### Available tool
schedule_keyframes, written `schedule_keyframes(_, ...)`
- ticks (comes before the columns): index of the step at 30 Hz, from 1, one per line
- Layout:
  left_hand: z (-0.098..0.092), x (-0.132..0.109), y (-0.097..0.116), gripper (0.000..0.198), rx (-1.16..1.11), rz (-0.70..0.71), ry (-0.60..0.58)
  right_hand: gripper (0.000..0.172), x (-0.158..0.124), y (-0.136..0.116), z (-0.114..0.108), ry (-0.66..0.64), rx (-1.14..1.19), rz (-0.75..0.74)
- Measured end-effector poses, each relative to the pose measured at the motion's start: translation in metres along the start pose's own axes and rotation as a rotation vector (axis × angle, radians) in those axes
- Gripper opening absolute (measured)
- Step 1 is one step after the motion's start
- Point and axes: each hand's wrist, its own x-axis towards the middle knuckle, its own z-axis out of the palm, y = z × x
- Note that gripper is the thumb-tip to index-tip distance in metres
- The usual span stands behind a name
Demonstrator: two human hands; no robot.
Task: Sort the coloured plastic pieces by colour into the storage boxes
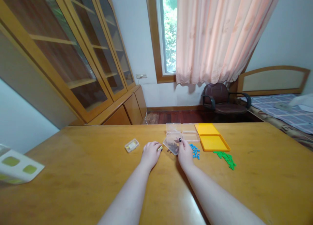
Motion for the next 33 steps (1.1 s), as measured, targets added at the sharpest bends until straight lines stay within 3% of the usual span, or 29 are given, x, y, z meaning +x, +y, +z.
schedule_keyframes(10, 0.003, 0.002, -0.002, 0.015, 0.012, -0.024, 0.000, 0.041, 0.006, 0.012, 0.003, -0.007, 0.082, 0.048)
schedule_keyframes(16, 0.003, 0.003, -0.002, 0.008, 0.024, -0.039, -0.020, 0.042, 0.007, 0.007, 0.003, 0.004, 0.100, 0.099)
schedule_keyframes(33, 0.005, 0.002, -0.003, 0.011, 0.092, -0.014, -0.039, 0.040, 0.007, 0.009, 0.002, -0.023, 0.074, 0.096)
